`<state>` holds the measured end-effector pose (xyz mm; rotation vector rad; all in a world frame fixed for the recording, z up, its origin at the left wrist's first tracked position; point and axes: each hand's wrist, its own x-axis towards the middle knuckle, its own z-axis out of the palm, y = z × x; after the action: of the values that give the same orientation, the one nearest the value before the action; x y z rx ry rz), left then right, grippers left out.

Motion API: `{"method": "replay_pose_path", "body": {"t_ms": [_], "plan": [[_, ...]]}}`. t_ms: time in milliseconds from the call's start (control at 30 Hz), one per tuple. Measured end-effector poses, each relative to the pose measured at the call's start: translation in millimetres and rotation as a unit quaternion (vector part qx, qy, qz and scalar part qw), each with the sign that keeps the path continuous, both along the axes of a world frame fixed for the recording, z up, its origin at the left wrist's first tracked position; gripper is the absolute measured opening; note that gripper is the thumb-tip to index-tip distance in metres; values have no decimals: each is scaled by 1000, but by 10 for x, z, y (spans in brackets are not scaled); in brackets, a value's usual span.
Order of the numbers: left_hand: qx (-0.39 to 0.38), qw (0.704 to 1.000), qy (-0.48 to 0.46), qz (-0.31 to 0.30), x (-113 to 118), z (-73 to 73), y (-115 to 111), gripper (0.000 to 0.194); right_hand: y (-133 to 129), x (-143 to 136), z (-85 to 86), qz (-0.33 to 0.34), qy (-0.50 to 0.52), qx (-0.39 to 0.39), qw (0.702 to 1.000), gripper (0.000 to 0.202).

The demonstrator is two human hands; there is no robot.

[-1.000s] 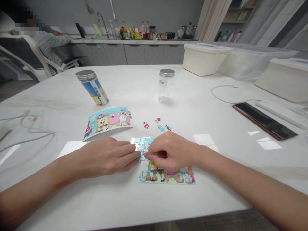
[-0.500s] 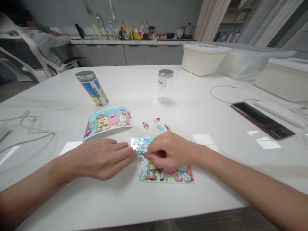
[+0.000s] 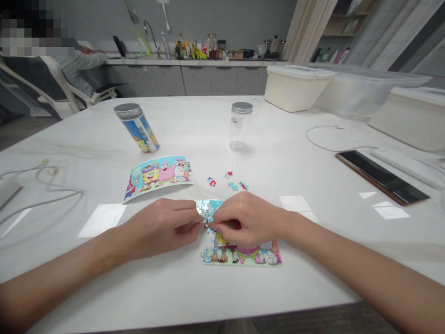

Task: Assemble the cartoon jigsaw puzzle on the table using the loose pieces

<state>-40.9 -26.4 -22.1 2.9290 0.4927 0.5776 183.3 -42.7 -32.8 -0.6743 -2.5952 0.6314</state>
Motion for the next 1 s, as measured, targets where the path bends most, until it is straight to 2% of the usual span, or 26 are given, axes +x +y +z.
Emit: {"method": "replay_pose_path", "body": {"t_ms": [100, 233, 300, 400, 500, 567, 633, 733, 833, 1000], "plan": [[-70, 997, -18, -6, 0, -4, 23, 21, -4, 7, -7, -23, 17, -17, 999, 14], [-42, 999, -9, -21, -24, -17, 52, 24, -6, 9, -17, -61, 26, -14, 998, 25], [-11, 1000, -1, -24, -32, -25, 53, 24, -8, 4, -23, -53, 20, 2, 998, 23], [80, 996, 25, -33, -49, -15, 46, 25, -10, 0, -38, -47, 9, 15, 999, 23], [174, 981, 55, -72, -73, 12, 43, 29, -11, 0, -52, -47, 9, 22, 999, 24], [191, 975, 62, -96, -78, 20, 40, 28, -11, -1, -54, -47, 13, 26, 998, 24], [146, 986, 36, -77, -59, 12, 31, 25, -9, -3, -50, -45, 10, 26, 999, 24], [-29, 998, -38, 28, 1, -3, 9, 19, -6, -8, -41, -41, 1, 20, 999, 24], [-178, 977, -71, 97, 57, 10, -4, 17, -4, -8, -43, -44, -4, 21, 999, 25], [-265, 947, -87, 156, 65, 66, 35, 17, -3, -2, -57, -47, -5, 24, 999, 26]]}}
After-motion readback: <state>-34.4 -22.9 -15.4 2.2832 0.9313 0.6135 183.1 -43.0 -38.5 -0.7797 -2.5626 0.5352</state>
